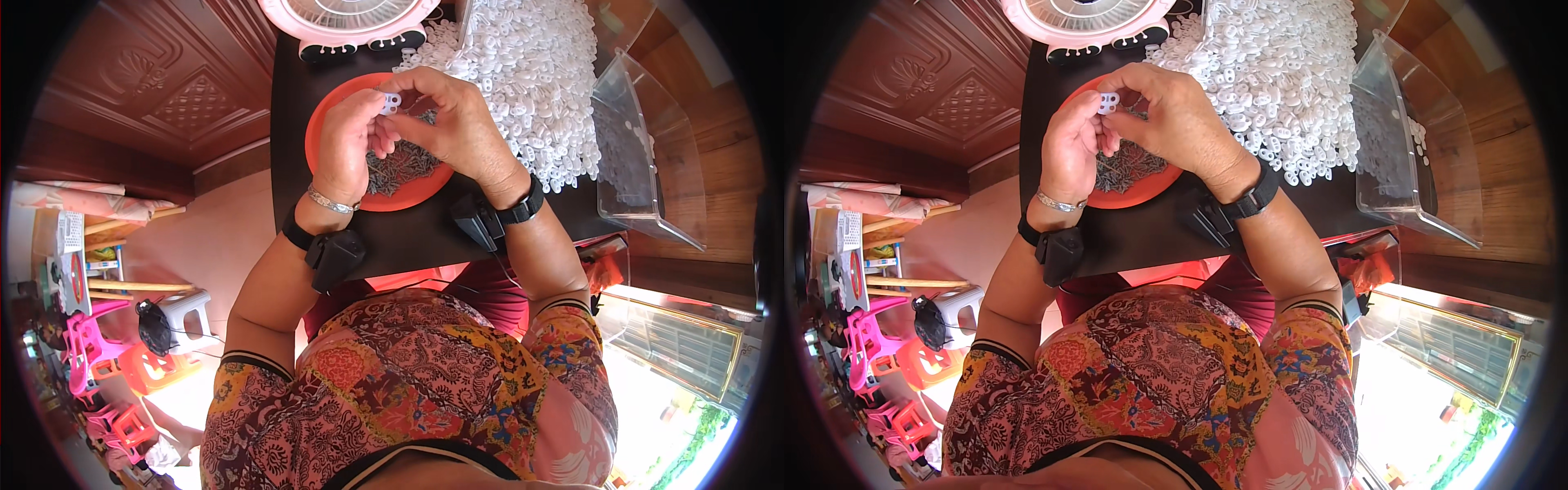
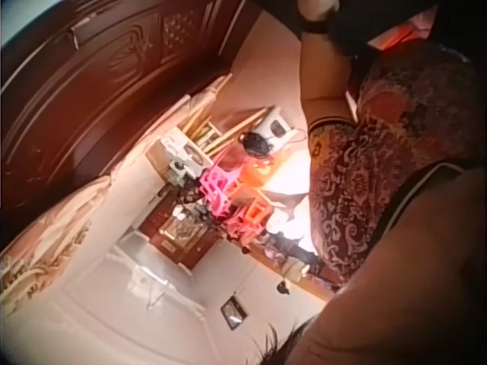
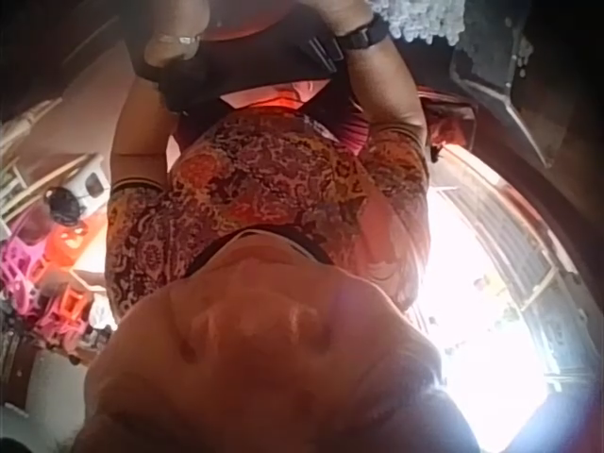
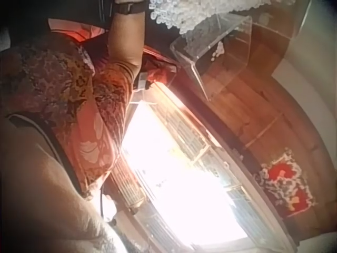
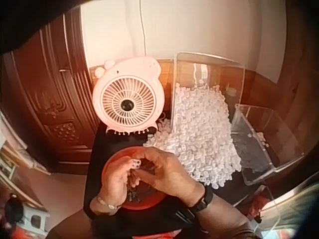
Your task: Manually inserting small metal pins into white plastic components for assembly.
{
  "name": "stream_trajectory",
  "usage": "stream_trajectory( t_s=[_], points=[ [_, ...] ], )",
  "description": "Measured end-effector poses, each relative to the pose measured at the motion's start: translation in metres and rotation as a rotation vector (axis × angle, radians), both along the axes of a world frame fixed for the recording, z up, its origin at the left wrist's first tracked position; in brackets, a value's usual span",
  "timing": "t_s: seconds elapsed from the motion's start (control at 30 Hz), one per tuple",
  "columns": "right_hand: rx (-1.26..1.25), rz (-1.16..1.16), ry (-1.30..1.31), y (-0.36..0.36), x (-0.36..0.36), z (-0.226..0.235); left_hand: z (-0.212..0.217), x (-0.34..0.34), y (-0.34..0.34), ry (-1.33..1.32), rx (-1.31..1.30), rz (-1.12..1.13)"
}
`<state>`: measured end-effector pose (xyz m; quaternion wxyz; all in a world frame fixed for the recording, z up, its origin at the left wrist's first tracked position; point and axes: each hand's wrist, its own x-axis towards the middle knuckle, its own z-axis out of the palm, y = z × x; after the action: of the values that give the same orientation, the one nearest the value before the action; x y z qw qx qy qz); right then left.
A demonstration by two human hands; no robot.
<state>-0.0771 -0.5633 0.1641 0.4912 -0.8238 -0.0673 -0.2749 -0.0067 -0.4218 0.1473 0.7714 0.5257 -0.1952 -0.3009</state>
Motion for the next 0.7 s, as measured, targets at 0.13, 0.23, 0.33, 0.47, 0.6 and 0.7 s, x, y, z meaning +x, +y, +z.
stream_trajectory(
  t_s=[0.13,0.23,0.33,0.47,0.6,0.7],
  points=[
    [-0.078,0.009,0.006,0.000,-0.001,0.001,0.003,-0.004,-0.001,-0.091,0.036,0.053],
    [-0.122,-0.021,-0.002,0.007,-0.003,0.006,0.005,-0.009,-0.004,-0.064,0.055,0.136],
    [-0.224,-0.067,-0.037,0.009,-0.002,0.004,0.005,-0.012,-0.005,-0.068,0.087,0.121],
    [-0.246,-0.112,-0.089,0.012,0.001,-0.001,0.001,-0.008,-0.002,-0.115,0.029,0.110],
    [-0.199,-0.088,-0.061,0.014,-0.001,0.000,0.001,-0.008,-0.001,-0.133,0.018,0.130],
    [-0.191,-0.087,-0.082,0.015,-0.002,-0.001,0.002,-0.011,0.000,-0.160,0.035,0.137]
  ],
)
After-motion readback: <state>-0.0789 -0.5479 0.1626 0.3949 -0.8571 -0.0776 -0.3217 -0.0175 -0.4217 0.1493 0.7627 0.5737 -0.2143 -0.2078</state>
